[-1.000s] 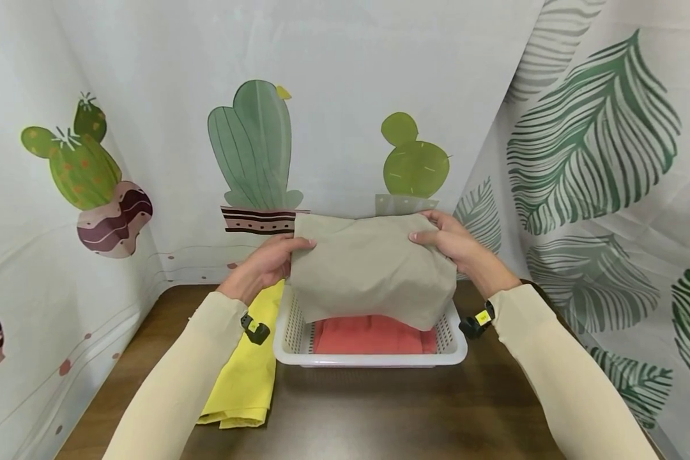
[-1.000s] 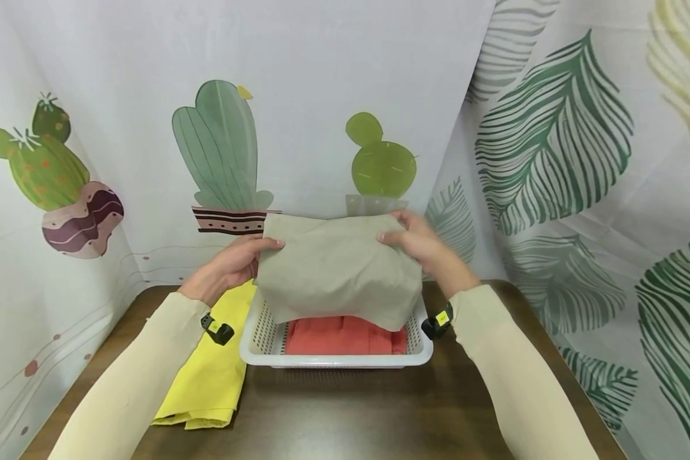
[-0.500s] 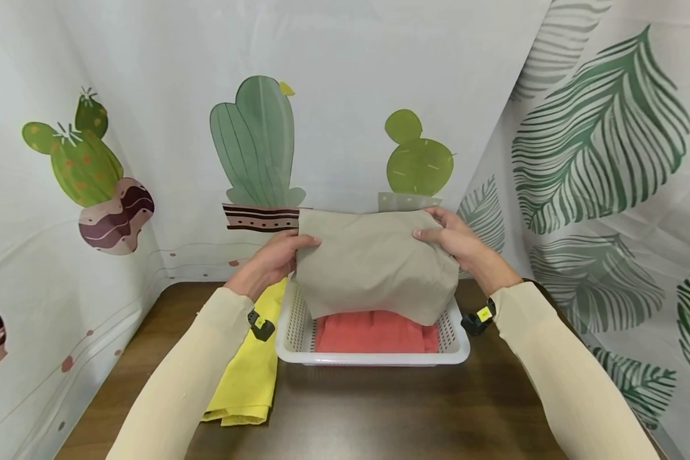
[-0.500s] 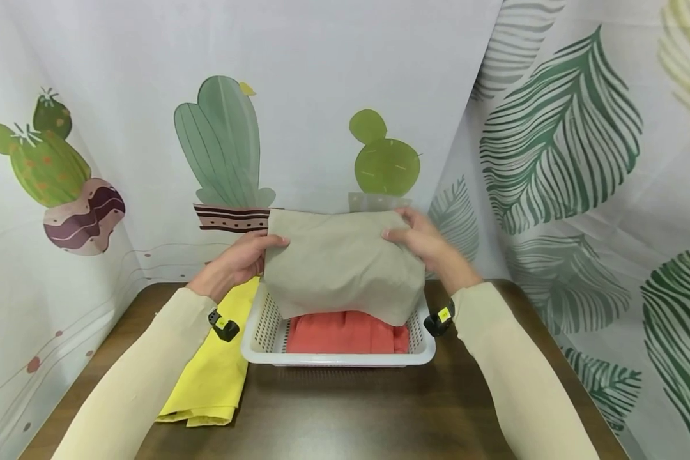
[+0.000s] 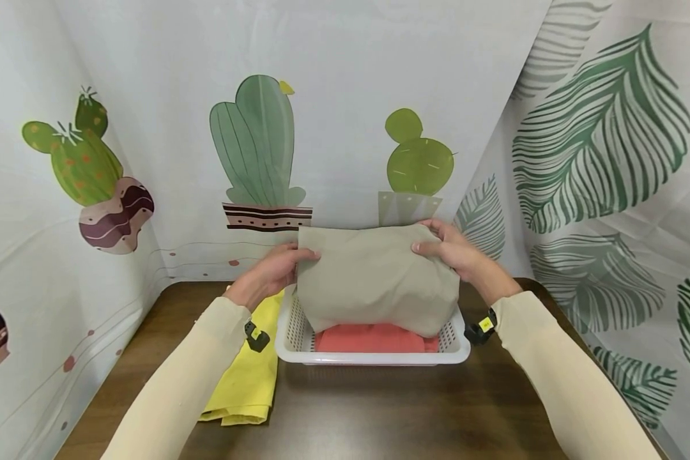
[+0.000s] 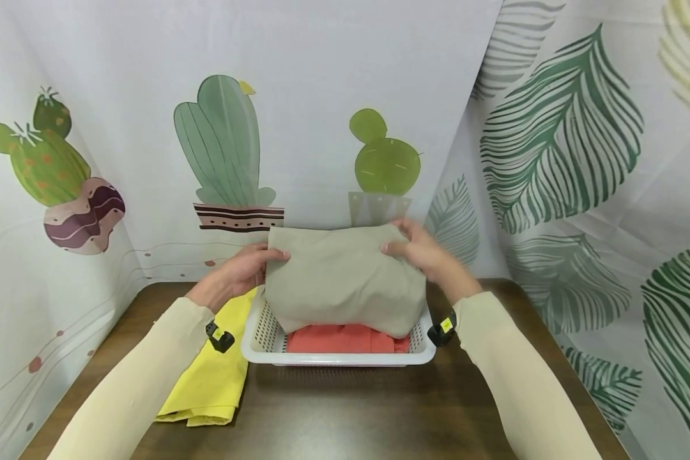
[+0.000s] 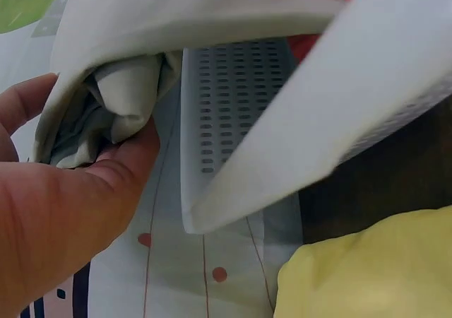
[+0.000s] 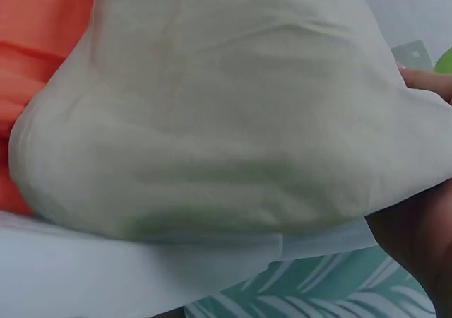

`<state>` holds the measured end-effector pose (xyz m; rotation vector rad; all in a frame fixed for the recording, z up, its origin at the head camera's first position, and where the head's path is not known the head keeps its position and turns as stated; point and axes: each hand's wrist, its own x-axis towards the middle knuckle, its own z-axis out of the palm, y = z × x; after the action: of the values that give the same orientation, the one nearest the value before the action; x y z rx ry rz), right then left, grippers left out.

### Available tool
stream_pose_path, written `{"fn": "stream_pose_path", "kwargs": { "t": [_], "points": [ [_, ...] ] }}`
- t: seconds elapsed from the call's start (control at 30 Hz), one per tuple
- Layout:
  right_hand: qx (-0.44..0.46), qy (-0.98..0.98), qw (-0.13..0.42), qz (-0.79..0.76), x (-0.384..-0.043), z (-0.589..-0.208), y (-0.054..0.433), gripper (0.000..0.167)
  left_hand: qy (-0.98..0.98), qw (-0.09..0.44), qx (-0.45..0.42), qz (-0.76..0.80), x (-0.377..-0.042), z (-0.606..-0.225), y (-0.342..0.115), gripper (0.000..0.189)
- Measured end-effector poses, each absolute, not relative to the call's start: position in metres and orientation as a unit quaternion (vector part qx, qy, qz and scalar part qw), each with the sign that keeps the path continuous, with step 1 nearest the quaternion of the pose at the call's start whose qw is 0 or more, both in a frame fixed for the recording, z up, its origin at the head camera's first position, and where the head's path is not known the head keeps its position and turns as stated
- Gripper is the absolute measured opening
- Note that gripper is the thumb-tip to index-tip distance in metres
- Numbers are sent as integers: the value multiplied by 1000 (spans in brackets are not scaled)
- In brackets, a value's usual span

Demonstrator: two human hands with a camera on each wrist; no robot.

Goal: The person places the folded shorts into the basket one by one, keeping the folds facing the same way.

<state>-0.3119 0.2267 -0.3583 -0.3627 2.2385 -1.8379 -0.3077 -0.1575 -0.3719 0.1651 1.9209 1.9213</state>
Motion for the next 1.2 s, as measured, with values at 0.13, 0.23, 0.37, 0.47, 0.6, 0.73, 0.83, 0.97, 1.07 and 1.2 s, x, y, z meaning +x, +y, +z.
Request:
{"fn": "stream_pose_path", "kwargs": {
  "t": [0.13,0.23,0.37,0.47,0.6,0.73,0.83,0.97,1.07,1.2],
  "points": [
    [-122,767,124,-617,-310,-365,229,59,688,221,61,688,-305,-376,-158,36],
    [-125,772,129,-610,-308,-370,231,59,692,229,67,682,-303,-380,-157,36],
    [-134,770,142,-607,-306,-376,232,60,697,236,61,674,-302,-386,-157,38],
    [-138,768,157,-605,-305,-381,233,61,700,242,56,670,-300,-389,-156,38],
    [-142,771,171,-596,-305,-386,234,65,705,247,46,663,-295,-391,-156,38],
    [-151,775,181,-586,-305,-389,232,68,719,247,44,648,-290,-391,-154,40],
    [-159,777,190,-578,-305,-392,232,67,733,251,51,630,-288,-391,-152,40],
    [-174,768,212,-578,-304,-396,230,65,745,259,61,612,-286,-392,-151,38],
    [-183,769,223,-570,-303,-398,230,63,748,263,61,606,-286,-394,-149,35],
    [-190,788,227,-539,-303,-399,229,61,755,268,58,596,-285,-396,-146,33]
  ]
}}
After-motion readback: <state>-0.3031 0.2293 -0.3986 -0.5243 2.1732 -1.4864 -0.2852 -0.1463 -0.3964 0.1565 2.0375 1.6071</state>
